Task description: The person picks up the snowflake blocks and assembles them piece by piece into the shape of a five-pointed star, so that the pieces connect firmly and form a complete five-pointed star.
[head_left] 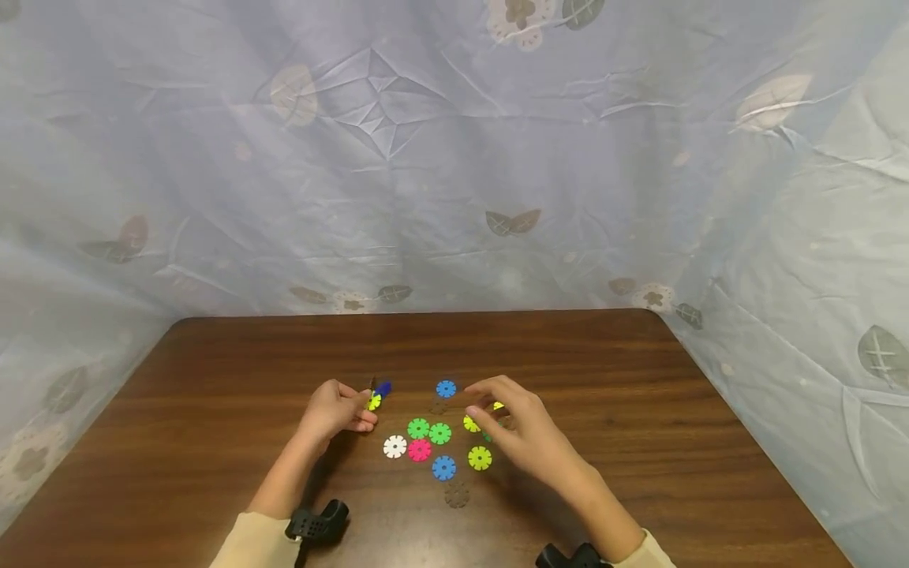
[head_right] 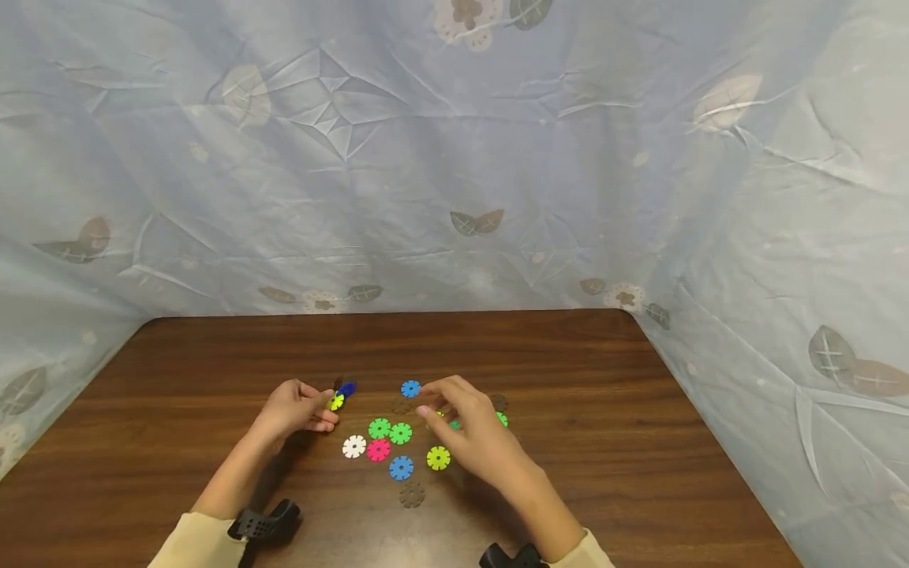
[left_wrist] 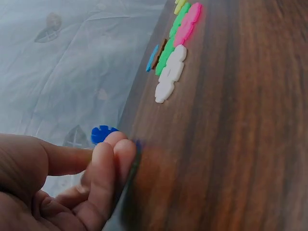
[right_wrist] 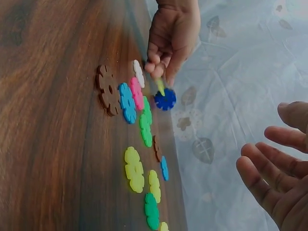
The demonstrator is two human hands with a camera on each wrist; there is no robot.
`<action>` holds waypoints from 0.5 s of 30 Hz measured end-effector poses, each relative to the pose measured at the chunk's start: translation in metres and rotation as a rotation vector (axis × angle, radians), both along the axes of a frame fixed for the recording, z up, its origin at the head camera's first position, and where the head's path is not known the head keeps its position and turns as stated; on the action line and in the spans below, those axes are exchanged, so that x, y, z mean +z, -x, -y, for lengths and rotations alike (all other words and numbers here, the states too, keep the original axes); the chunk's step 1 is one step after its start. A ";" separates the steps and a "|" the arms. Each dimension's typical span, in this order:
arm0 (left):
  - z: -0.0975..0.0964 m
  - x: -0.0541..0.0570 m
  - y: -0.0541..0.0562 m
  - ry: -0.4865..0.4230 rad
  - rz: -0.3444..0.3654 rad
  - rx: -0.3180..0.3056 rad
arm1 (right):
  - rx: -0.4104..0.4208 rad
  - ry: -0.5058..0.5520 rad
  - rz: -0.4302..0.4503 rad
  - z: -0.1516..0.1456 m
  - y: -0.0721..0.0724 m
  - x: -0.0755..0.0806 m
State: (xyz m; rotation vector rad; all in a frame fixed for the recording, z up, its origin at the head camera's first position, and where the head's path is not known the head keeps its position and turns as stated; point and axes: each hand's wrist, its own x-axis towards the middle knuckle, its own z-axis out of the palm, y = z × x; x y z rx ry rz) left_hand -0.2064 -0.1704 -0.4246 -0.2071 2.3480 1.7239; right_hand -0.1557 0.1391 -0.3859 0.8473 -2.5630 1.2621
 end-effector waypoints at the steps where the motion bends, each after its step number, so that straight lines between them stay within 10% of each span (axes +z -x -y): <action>1: 0.000 0.002 -0.003 0.047 -0.010 -0.002 | 0.000 -0.008 0.010 -0.001 0.000 0.000; 8: -0.018 0.031 -0.027 0.442 -0.137 -0.259 | -0.074 -0.236 0.238 -0.018 0.006 0.000; 15: -0.042 0.034 -0.041 0.573 -0.125 -0.394 | 0.070 -0.455 0.294 -0.022 0.006 -0.014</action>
